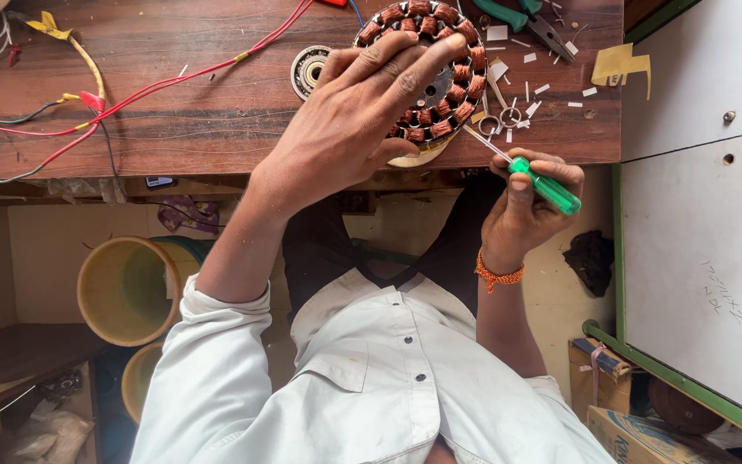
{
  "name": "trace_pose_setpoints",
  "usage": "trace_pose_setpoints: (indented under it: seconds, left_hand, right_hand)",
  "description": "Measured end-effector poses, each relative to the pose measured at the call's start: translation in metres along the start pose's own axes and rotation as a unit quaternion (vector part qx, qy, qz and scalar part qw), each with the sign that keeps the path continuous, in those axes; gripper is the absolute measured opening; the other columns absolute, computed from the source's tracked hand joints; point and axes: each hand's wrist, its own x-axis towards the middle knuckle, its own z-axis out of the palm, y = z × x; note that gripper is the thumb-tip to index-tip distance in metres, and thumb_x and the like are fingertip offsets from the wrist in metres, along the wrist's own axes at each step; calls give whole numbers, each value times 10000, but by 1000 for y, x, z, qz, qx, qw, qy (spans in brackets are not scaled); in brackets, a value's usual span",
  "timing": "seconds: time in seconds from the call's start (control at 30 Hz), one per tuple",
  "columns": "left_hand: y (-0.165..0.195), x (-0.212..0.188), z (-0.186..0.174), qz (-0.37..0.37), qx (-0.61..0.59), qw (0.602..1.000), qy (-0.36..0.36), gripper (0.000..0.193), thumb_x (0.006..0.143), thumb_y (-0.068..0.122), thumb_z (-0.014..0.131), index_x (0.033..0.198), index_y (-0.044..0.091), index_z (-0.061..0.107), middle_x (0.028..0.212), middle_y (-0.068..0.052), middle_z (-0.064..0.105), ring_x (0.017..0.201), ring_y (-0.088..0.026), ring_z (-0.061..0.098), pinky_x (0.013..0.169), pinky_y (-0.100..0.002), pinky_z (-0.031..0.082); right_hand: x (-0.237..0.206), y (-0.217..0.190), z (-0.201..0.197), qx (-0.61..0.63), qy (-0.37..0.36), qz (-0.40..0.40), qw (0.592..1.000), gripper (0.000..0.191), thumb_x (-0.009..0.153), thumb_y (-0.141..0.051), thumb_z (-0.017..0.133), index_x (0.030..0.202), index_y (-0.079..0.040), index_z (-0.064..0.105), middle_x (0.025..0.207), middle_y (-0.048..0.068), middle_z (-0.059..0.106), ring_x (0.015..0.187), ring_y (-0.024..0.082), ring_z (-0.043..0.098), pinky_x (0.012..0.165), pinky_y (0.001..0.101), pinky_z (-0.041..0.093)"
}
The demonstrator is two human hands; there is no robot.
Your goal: The person pours a yellow liquid from a plastic bottle onto the copper windings of a motor stator, rotating the stator to cover multiple sections. Then the person uses a green-handled screwdriver to press and adjust the windings on the stator.
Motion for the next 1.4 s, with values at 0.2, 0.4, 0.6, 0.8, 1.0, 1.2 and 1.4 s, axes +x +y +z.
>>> trace_pose_setpoints:
  seconds: [0.2, 0.4, 0.6, 0.8, 1.0, 1.2, 1.4]
  left_hand:
    - [0, -1, 0, -6, -10, 1000, -12, 1059, 871, 196, 853, 1679, 152, 169, 1594, -131, 460, 1508, -249, 415, 1149, -472, 373]
    - [0, -1, 1, -15, -13, 1000, -10, 1082, 851, 205, 863, 1676, 169, 165, 1597, -141, 441, 1505, -255, 419, 1170, -478, 369]
    - [0, -2, 0, -15, -6, 1000, -16, 1062, 847, 142, 848, 1655, 155, 159, 1592, -144, 452, 1518, -254, 418, 1170, -463, 373]
    - [0, -1, -4, -7, -13, 1000, -16, 1014, 877, 174, 831, 1660, 110, 190, 1593, -130, 464, 1522, -255, 408, 1171, -468, 363]
    - [1, 0, -5, 2, -12, 1000, -6, 995, 917, 225, 832, 1673, 104, 197, 1607, -129, 452, 1519, -267, 400, 1181, -480, 357]
    - [0, 1, -6, 4, -23, 1000, -6, 1016, 877, 197, 840, 1669, 126, 208, 1592, -149, 449, 1508, -273, 410, 1182, -484, 364]
    - [-3, 1, -8, 7, -9, 1000, -29, 1064, 804, 131, 843, 1662, 130, 214, 1572, -132, 470, 1511, -275, 410, 1138, -474, 382]
  right_hand:
    - [1, 1, 1, -8, -2, -25, 1000, 290, 946, -139, 815, 1082, -5, 596, 1027, 169, 707, 922, 244, 760, 791, 349, 674]
    - [-1, 0, 1, -29, -2, -18, 999, 283, 932, -121, 828, 1062, -5, 605, 1010, 173, 719, 944, 245, 762, 781, 353, 680]
    - [-8, 12, -3, 10, 28, -4, 1000, 289, 933, -119, 831, 1087, -14, 611, 1048, 192, 722, 927, 228, 751, 836, 344, 657]
    - [-18, 36, -3, 229, 65, 147, 960, 266, 980, -107, 760, 1176, -24, 601, 1163, 170, 700, 1039, 227, 744, 927, 328, 637]
    - [-25, 47, 3, 214, 48, 80, 972, 248, 1014, -99, 722, 1206, -33, 580, 1212, 152, 688, 1098, 226, 736, 988, 341, 626]
    - [-34, 55, 7, 204, 45, 45, 977, 242, 1027, -99, 702, 1220, -50, 565, 1261, 141, 674, 1163, 200, 713, 1040, 347, 610]
    - [-34, 74, 6, 385, 47, 149, 909, 252, 1036, -77, 666, 1264, -39, 566, 1309, 136, 657, 1181, 208, 704, 1037, 291, 593]
